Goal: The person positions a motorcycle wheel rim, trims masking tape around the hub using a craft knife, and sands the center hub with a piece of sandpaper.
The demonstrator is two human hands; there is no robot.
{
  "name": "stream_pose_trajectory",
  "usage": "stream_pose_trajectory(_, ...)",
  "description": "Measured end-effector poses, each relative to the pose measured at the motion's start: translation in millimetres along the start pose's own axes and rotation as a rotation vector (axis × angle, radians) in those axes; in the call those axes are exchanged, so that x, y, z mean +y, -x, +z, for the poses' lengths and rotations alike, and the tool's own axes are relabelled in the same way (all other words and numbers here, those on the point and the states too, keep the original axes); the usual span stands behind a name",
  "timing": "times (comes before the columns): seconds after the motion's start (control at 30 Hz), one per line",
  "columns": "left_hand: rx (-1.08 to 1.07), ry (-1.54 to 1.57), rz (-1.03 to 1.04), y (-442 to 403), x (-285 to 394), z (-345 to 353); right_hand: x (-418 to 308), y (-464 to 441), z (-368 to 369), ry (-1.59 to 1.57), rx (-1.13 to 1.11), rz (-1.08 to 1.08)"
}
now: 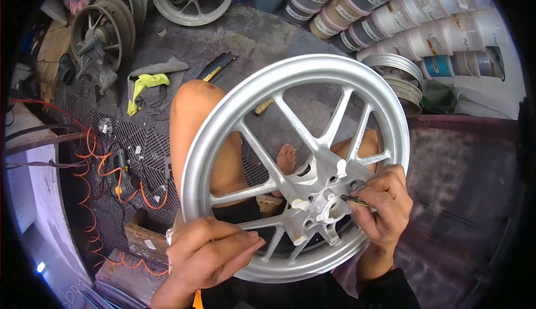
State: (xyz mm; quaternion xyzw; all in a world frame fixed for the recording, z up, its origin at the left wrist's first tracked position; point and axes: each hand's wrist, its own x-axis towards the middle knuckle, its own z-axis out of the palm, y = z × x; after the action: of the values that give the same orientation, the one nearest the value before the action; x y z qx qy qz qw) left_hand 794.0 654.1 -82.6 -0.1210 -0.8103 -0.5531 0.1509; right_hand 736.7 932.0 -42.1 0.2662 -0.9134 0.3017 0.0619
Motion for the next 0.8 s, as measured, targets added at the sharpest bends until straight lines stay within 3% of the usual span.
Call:
stream_pose_trajectory(0.07, -0.005, 0.007, 0.010, 0, -1, 3, -2, -8, 8, 0.052, -0.049, -0.131)
stream_pose_trajectory(0.47, 0.014, 0.004, -0.023, 5, 1, 1, 1, -8, 0, 0.044, 0.006, -0.042)
stream_pose_trajectory(0.53, 0.011, 0.007, -0.023, 2, 1, 2, -3, -13, 7, 0.048, -0.062, -0.136)
stream_pose_trajectory(0.7, 0.008, 0.019, -0.039, 3, 2, 0, 4, -6, 0, 0.030, 0.017, -0.061)
stream_pose_trajectory(0.8, -0.007, 0.032, -0.039, 3, 2, 2, -1, -12, 11, 0.014, -0.061, -0.114)
